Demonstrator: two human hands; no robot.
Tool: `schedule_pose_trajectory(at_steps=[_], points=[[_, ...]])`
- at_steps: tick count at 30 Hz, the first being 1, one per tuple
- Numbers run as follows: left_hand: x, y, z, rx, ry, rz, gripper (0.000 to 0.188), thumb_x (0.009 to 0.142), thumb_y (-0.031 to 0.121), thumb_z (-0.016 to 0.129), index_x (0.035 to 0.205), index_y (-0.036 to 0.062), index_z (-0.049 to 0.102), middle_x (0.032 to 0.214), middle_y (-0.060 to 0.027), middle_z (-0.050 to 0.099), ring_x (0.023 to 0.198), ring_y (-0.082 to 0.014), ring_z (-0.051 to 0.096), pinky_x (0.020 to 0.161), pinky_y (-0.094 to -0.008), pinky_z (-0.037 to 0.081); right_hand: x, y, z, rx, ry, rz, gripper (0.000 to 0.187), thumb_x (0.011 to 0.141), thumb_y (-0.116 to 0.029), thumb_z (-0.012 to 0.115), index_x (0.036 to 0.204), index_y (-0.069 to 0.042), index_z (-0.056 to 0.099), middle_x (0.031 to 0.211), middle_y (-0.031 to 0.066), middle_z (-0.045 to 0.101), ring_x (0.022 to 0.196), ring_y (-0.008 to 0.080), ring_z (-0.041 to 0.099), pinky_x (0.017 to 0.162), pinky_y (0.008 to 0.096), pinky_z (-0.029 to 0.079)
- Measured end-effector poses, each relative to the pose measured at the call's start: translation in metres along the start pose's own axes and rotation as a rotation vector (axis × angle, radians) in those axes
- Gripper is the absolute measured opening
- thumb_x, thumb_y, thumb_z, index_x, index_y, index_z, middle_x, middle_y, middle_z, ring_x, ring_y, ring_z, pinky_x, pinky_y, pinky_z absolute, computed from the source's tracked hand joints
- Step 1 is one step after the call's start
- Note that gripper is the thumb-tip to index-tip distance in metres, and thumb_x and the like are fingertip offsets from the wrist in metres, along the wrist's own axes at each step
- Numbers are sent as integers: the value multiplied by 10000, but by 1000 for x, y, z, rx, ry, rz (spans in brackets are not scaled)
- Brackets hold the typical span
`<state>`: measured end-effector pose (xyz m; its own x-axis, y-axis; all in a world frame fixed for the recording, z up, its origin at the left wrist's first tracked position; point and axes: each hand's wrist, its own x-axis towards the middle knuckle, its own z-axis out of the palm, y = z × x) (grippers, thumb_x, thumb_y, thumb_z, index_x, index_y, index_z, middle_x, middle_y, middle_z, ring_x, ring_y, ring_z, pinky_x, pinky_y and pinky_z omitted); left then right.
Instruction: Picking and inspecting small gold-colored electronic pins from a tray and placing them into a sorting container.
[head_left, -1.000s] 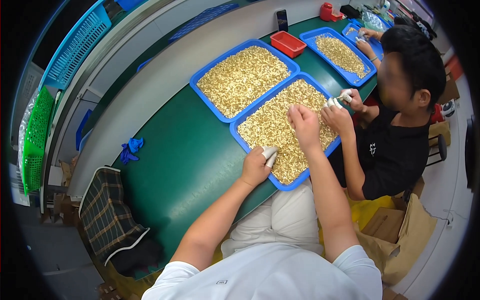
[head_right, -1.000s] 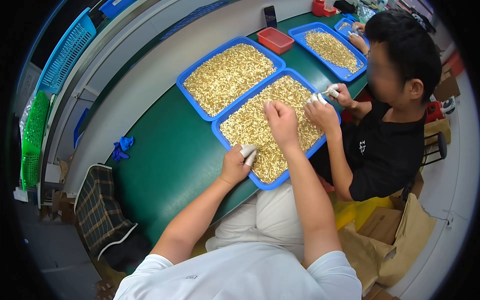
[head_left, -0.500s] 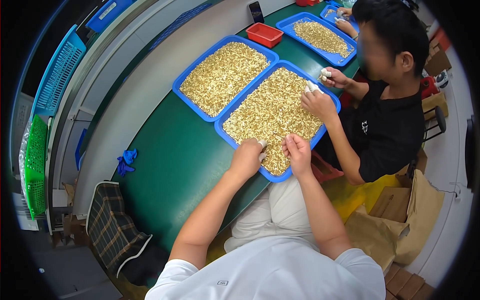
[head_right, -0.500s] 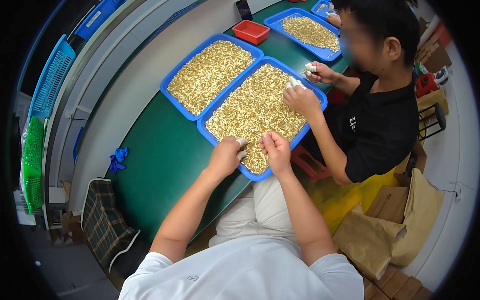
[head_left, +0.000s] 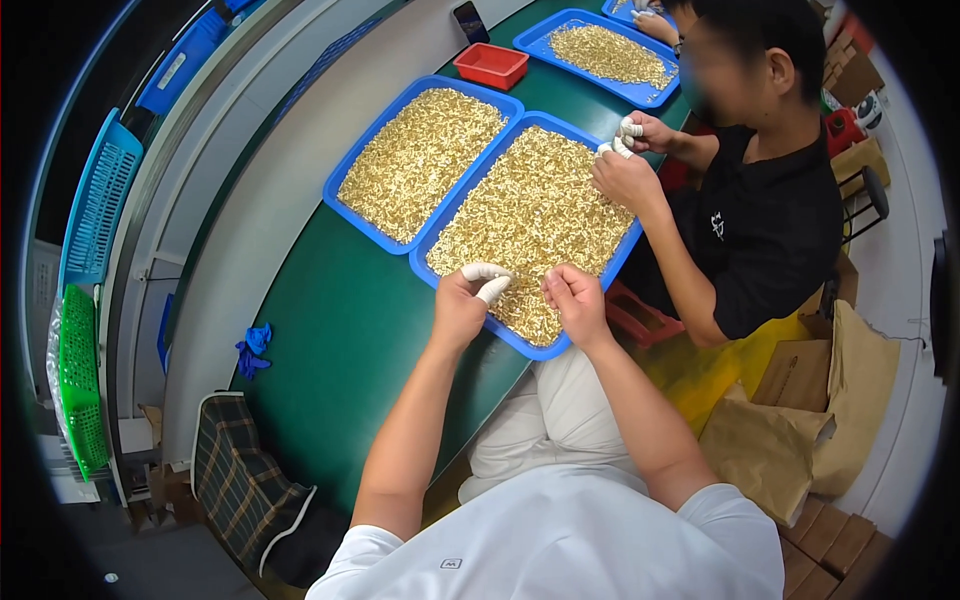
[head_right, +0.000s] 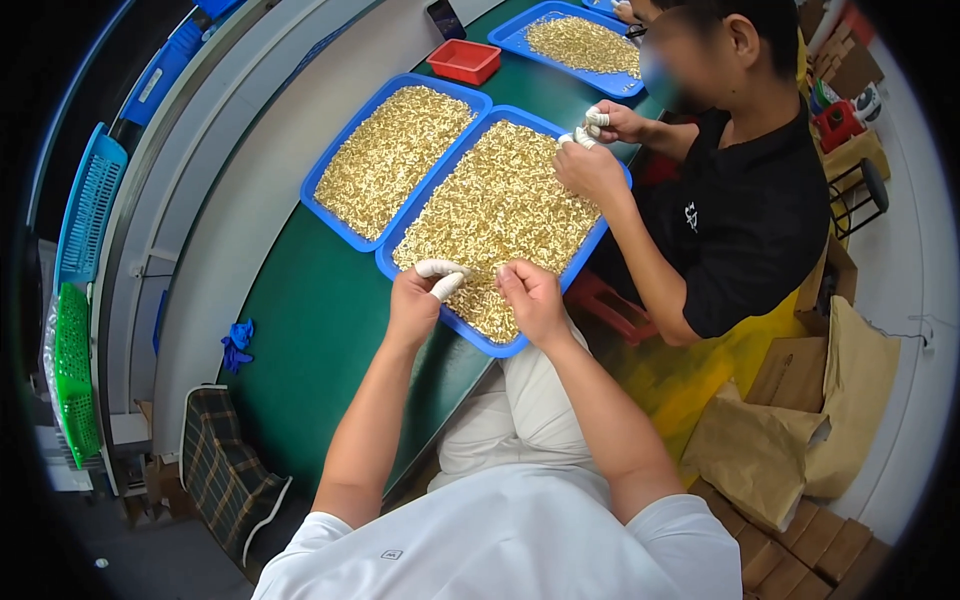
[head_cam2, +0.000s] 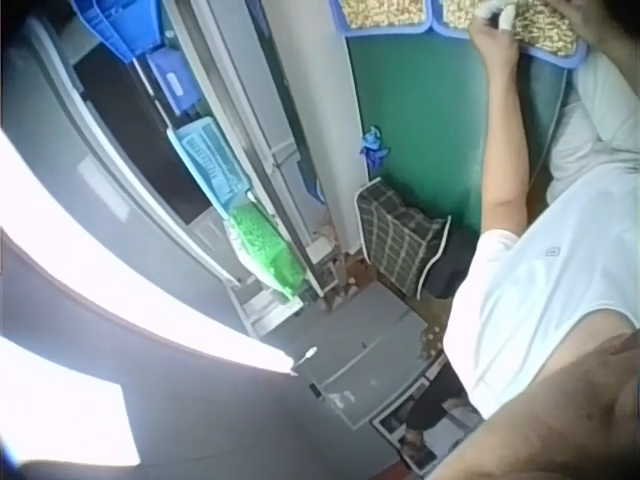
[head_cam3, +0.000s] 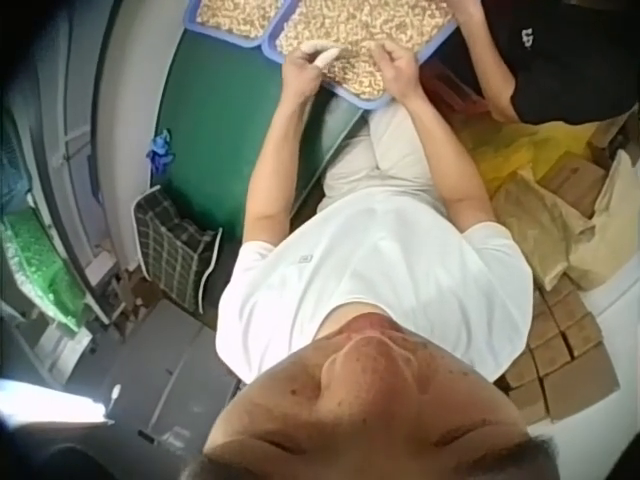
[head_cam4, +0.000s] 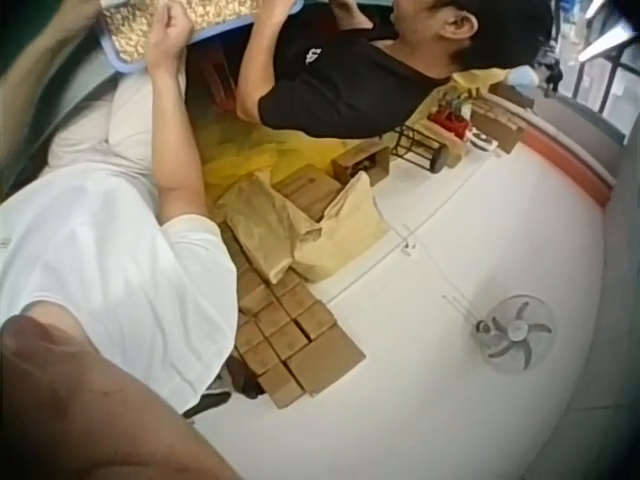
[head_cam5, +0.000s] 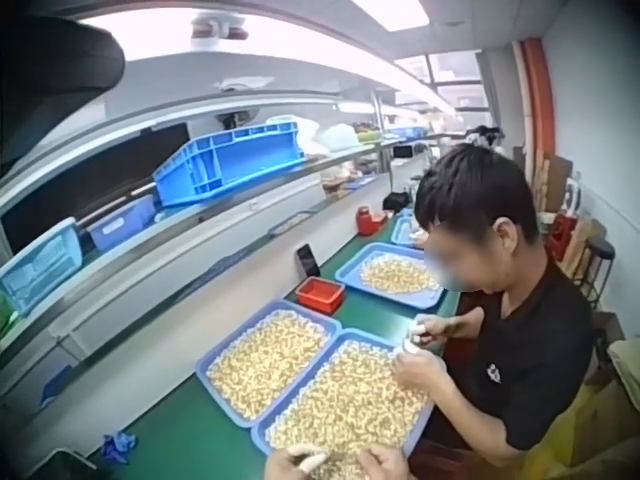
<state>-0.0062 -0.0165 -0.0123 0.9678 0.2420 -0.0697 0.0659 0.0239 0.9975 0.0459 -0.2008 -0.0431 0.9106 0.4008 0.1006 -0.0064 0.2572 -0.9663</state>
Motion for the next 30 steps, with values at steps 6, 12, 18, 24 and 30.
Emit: schedule_pose_trajectory(at_steps=[6,12,18,24,30], points=[[-6,12,0,-114,-28,-12,114,875,-35,693,983,-3,706,930,-80,728,841,-147,691,778,-271,559,-1,2,-6,-109,-93,-48,229,1005,-136,547,831,1,605,711,1,587,616,39,499,553,203,405],[-8,9,-4,-86,-43,13,128,869,-41,702,995,-18,713,933,-62,731,847,-114,674,763,-243,539,-3,-3,-2,-151,-80,-55,234,998,-132,556,818,9,608,696,-2,580,601,39,487,540,211,396],[-7,8,-11,104,-37,76,123,869,-11,717,989,0,737,910,-35,737,822,-77,648,729,-225,520,-1,-8,3,-258,-59,-90,241,992,-125,565,799,13,606,680,-7,561,598,39,467,535,218,377],[-6,19,-6,313,-7,110,114,849,10,746,963,3,749,863,-31,743,774,-62,638,692,-222,514,-2,-8,2,-192,-46,-109,241,991,-124,565,796,12,608,661,-12,548,596,39,464,533,228,375],[-5,25,-5,360,-3,130,122,830,32,772,948,8,754,849,-37,746,749,-66,638,679,-229,514,-1,-11,2,-221,-60,-63,248,993,-133,562,797,9,619,665,-3,565,591,43,483,535,225,389]])
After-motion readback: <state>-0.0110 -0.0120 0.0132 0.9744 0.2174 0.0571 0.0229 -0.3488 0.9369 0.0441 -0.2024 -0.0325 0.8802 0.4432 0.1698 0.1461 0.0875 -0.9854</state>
